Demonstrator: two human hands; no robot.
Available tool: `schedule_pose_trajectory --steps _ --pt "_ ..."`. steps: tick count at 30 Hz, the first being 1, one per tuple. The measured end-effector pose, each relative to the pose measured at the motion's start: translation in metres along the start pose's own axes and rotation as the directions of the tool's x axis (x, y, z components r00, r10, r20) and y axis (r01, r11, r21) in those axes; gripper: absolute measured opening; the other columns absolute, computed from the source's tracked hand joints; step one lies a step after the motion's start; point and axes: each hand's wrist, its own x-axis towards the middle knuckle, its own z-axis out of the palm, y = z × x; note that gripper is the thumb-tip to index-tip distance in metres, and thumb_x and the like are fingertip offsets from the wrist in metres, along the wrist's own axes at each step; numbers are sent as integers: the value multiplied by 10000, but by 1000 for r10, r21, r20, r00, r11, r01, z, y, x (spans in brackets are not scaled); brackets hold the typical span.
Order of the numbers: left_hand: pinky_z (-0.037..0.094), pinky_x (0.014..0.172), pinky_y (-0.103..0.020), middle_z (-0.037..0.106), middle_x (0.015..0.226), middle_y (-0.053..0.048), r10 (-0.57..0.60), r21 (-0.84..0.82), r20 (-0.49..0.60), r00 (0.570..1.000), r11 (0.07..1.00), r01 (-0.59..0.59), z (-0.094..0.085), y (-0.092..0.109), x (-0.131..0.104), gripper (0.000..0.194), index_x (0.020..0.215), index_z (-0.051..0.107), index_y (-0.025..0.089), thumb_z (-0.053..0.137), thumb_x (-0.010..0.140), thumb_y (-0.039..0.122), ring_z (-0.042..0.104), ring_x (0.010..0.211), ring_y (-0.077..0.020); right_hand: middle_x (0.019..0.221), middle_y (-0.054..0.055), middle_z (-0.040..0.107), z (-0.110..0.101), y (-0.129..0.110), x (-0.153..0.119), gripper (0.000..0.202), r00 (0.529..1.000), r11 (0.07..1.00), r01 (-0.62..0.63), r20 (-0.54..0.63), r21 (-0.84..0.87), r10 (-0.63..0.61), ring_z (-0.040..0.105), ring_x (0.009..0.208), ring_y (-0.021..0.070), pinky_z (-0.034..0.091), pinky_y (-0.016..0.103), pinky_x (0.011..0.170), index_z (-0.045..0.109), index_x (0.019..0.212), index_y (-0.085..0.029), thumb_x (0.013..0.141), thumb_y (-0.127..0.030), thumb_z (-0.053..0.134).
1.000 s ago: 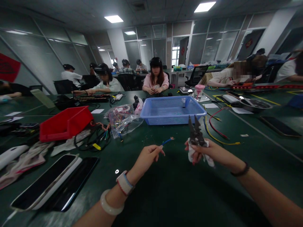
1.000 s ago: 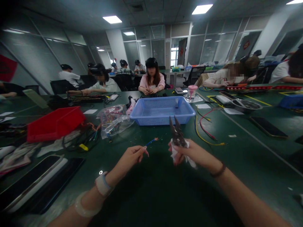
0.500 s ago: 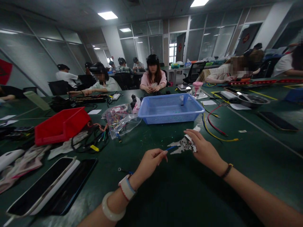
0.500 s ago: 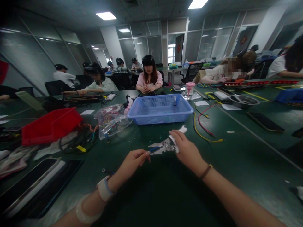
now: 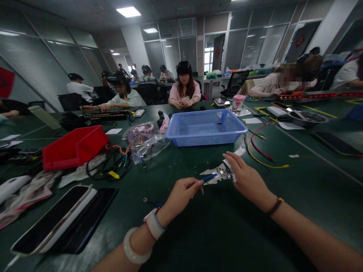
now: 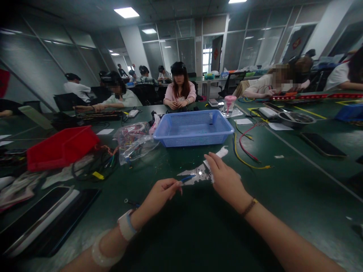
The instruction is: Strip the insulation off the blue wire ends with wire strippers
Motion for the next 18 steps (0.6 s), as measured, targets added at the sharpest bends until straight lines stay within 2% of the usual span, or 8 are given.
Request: schedule_pose_trajectory --steps 5,11,18 --pt "274 512 -222 418 544 53 -16 1 2 1000 1000 16 -1 4 -1 466 794 681 148 494 848 571 389 512 -100 1400 190 433 -1 1 0 624 999 995 50 14 -84 -49 593 1078 271 535 408 858 361 1354 -114 738 -18 397" --pt "265 501 -222 412 543 54 -27 20 14 1000 999 27 -1 6 -2 449 795 677 146 476 864 542 381 505 -100 1254 179 543 -4 -1 2 457 997 985 66 57 -159 -58 623 895 237 526 361 750 475 1239 -101 791 -48 399" --pt "270 503 -223 415 544 50 -36 44 7 999 998 35 0 8 -3 427 793 675 142 473 872 510 391 506 -103 1087 155 603 -12 1 5 335 992 953 124 19 -278 -124 569 864 235 416 341 718 550 1159 -104 861 -93 398"
